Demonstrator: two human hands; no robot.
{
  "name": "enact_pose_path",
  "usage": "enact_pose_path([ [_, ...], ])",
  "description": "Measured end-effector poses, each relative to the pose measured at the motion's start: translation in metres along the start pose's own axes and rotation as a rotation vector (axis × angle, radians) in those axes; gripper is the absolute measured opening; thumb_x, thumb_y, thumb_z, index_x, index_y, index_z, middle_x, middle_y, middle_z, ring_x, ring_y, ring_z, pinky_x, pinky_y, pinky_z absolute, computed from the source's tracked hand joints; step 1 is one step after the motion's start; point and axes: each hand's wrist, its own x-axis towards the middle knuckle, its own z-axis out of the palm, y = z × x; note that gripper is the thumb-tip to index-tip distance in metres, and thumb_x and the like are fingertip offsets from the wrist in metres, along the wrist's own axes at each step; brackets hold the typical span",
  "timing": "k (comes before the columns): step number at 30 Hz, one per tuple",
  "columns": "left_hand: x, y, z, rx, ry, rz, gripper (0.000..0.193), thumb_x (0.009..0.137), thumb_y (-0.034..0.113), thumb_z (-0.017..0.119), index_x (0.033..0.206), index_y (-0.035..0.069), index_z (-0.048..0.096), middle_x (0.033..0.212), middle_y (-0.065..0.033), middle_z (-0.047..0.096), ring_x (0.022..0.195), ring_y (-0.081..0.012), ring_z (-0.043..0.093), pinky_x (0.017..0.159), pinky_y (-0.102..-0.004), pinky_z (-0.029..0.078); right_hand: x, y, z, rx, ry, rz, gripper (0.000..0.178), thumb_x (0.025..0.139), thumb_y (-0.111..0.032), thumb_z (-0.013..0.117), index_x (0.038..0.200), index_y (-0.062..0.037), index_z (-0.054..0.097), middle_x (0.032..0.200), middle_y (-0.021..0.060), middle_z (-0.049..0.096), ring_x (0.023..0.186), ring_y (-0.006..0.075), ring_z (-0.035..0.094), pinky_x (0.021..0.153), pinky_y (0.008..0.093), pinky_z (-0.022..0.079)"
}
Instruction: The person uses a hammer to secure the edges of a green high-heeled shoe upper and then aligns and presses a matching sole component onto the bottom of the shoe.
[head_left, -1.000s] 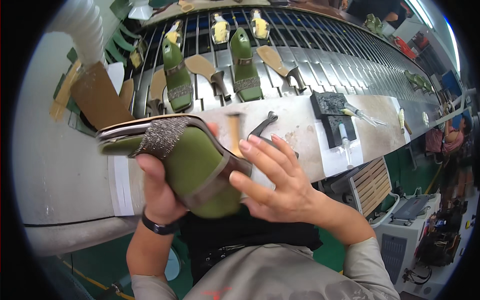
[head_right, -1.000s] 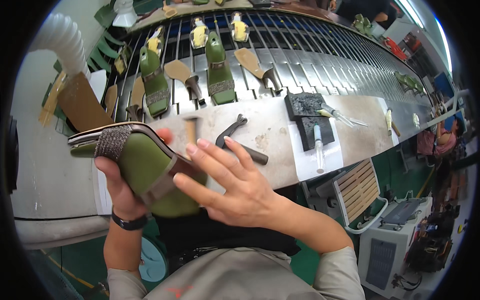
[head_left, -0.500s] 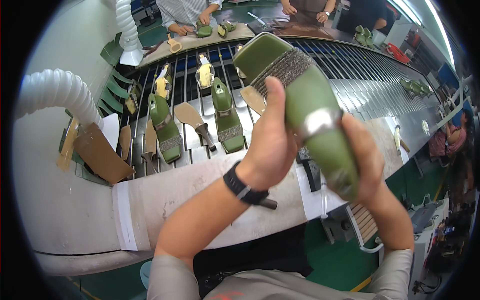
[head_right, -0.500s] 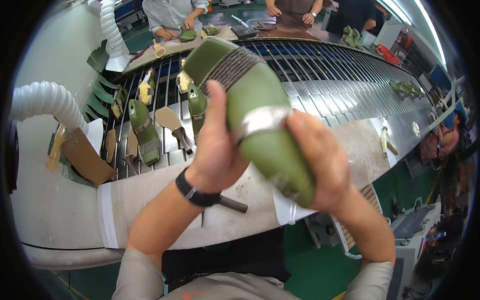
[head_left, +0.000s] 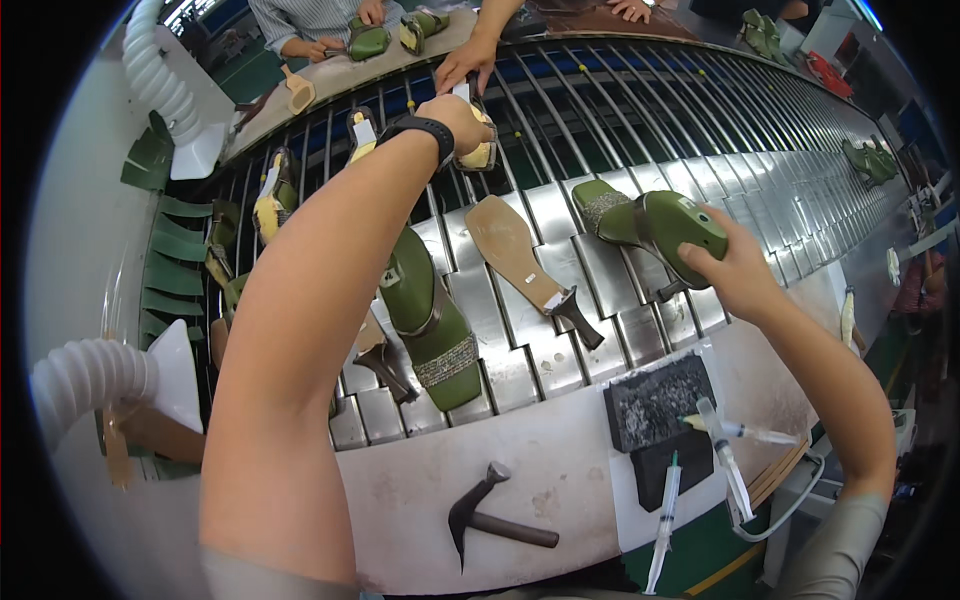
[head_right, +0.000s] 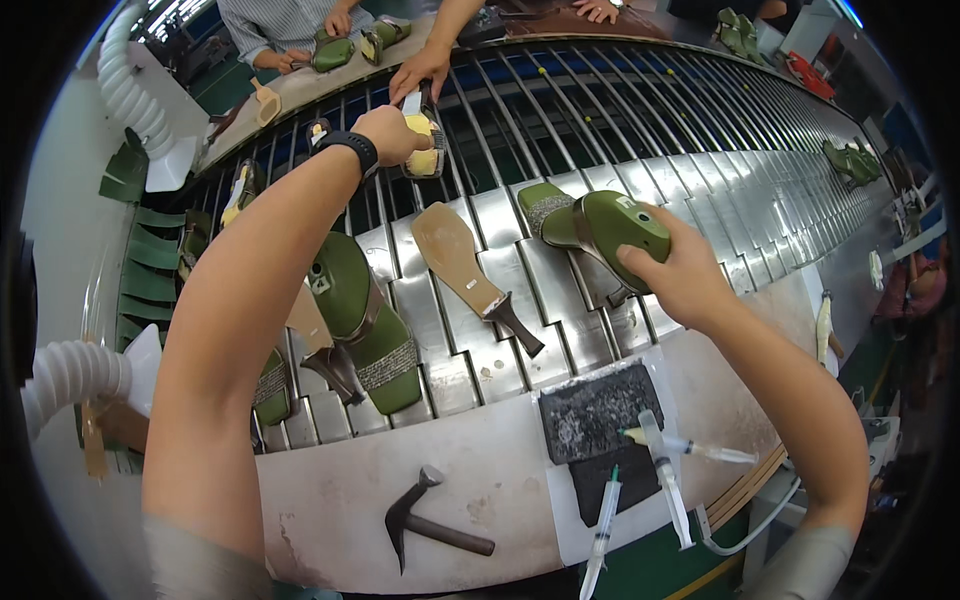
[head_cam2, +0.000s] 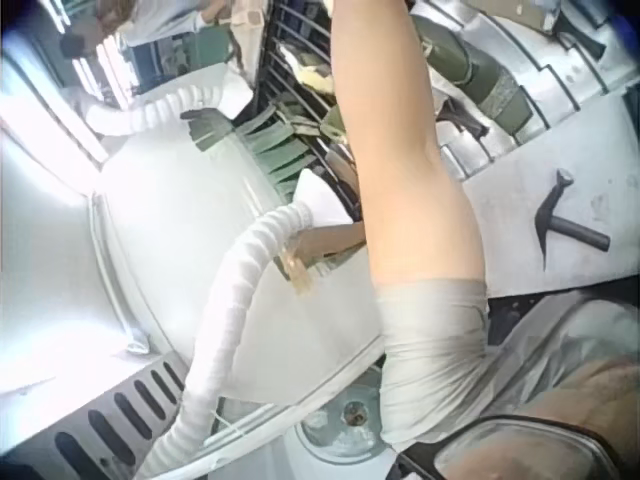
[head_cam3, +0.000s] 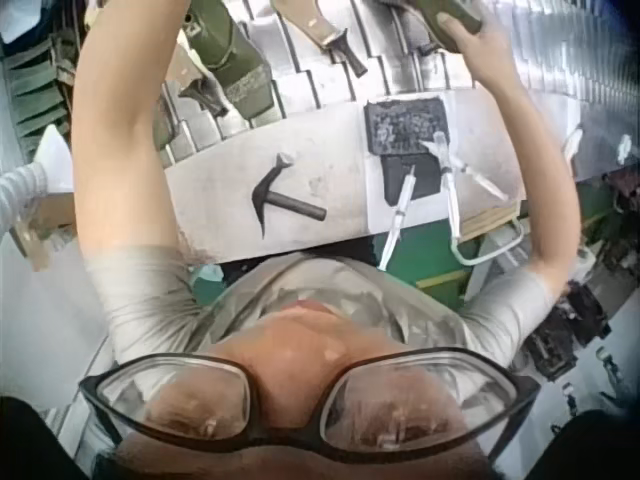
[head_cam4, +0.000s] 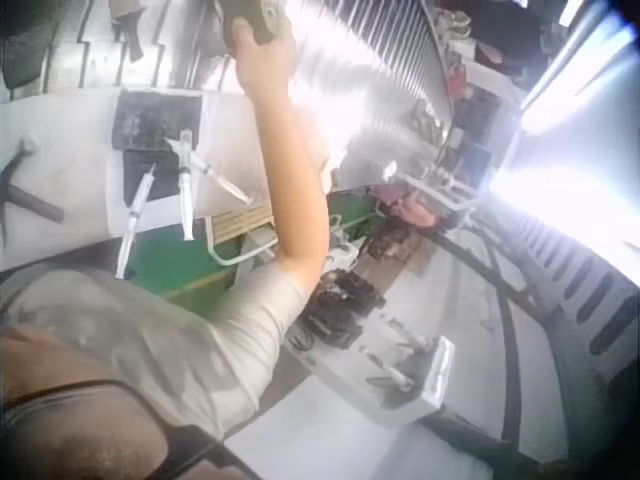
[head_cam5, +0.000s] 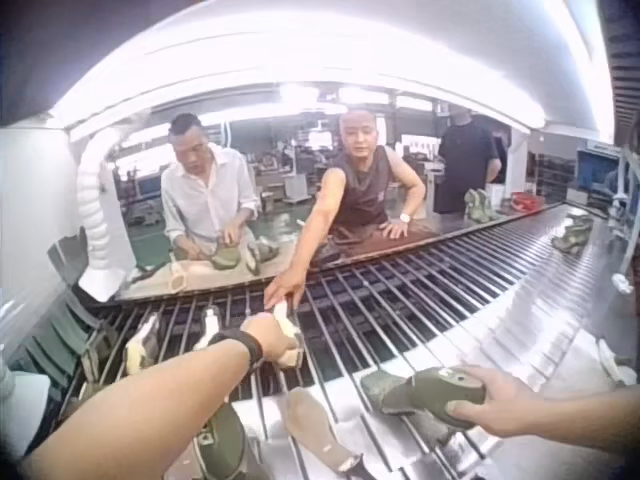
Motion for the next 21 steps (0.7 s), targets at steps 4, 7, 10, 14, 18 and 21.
enact_pose_path([
  [4, 0.044, -0.003, -0.003, 0.047, 0.013, 0.071, 0.065, 0.089, 0.054, 0.076, 0.11, -0.007, 0.076, 0.109, -0.0264, 0.076, 0.106, -0.0389, 0.074, 0.093, -0.0423, 0.057, -0.003, -0.041, -0.009, -0.469, 0.146, -0.606, 0.051, 0.083, -0.013, 0.078, 0.13, 0.0023, 0.065, 0.129, 0.0214, 0.067, 0.117, 0.0371, 0.065, 0.102, 0.0453, 0.051],
  [7, 0.038, -0.018, -0.006, -0.034, 0.16, 0.054, 0.059, 0.09, 0.049, 0.076, 0.1, -0.009, 0.076, 0.102, -0.0317, 0.074, 0.102, -0.0434, 0.074, 0.092, -0.0463, 0.058, -0.001, -0.066, 0.019, -0.536, -0.168, -0.857, 0.04, 0.072, -0.012, 0.083, 0.107, -0.0018, 0.069, 0.116, 0.0185, 0.068, 0.106, 0.036, 0.068, 0.095, 0.0448, 0.054],
  [10, 0.018, -0.069, 0.001, -0.004, 0.311, -0.093, 0.067, 0.089, 0.05, 0.079, 0.118, -0.009, 0.066, 0.117, -0.0316, 0.072, 0.112, -0.0423, 0.071, 0.097, -0.0463, 0.057, -0.006, -0.066, 0.069, -0.505, -0.393, -0.875, 0.032, 0.073, -0.013, 0.081, 0.1, -0.0018, 0.069, 0.106, 0.0153, 0.069, 0.097, 0.0331, 0.069, 0.088, 0.044, 0.056],
  [14, -0.016, -0.105, 0.03, -0.105, 0.178, -0.389, 0.112, 0.076, 0.058, 0.089, 0.151, -0.005, 0.036, 0.141, -0.0338, 0.056, 0.135, -0.0465, 0.056, 0.111, -0.0525, 0.049, -0.039, -0.102, 0.121, -0.566, -0.711, -1.047, 0.021, 0.082, -0.018, 0.072, 0.097, -0.0037, 0.067, 0.098, 0.0114, 0.067, 0.09, 0.0284, 0.069, 0.08, 0.0419, 0.057],
  [18, -0.038, -0.118, 0.083, -0.321, 0.291, -0.573, 0.111, 0.072, 0.049, 0.094, 0.145, -0.01, 0.034, 0.138, -0.0385, 0.057, 0.127, -0.0462, 0.063, 0.107, -0.0473, 0.053, -0.07, -0.132, 0.189, -0.536, -0.693, -1.12, 0.028, 0.086, -0.018, 0.068, 0.109, -0.0018, 0.067, 0.104, 0.0135, 0.067, 0.09, 0.0281, 0.068, 0.077, 0.0401, 0.056],
  [21, -0.045, -0.134, 0.085, -0.444, 0.271, -0.605, 0.101, 0.074, 0.038, 0.093, 0.146, -0.005, 0.037, 0.139, -0.0328, 0.057, 0.126, -0.0443, 0.063, 0.107, -0.047, 0.054, -0.081, -0.147, 0.228, -0.507, -0.431, -1.18, 0.029, 0.088, -0.016, 0.065, 0.111, 0.0014, 0.066, 0.1, 0.016, 0.068, 0.09, 0.0297, 0.068, 0.075, 0.0403, 0.057],
])
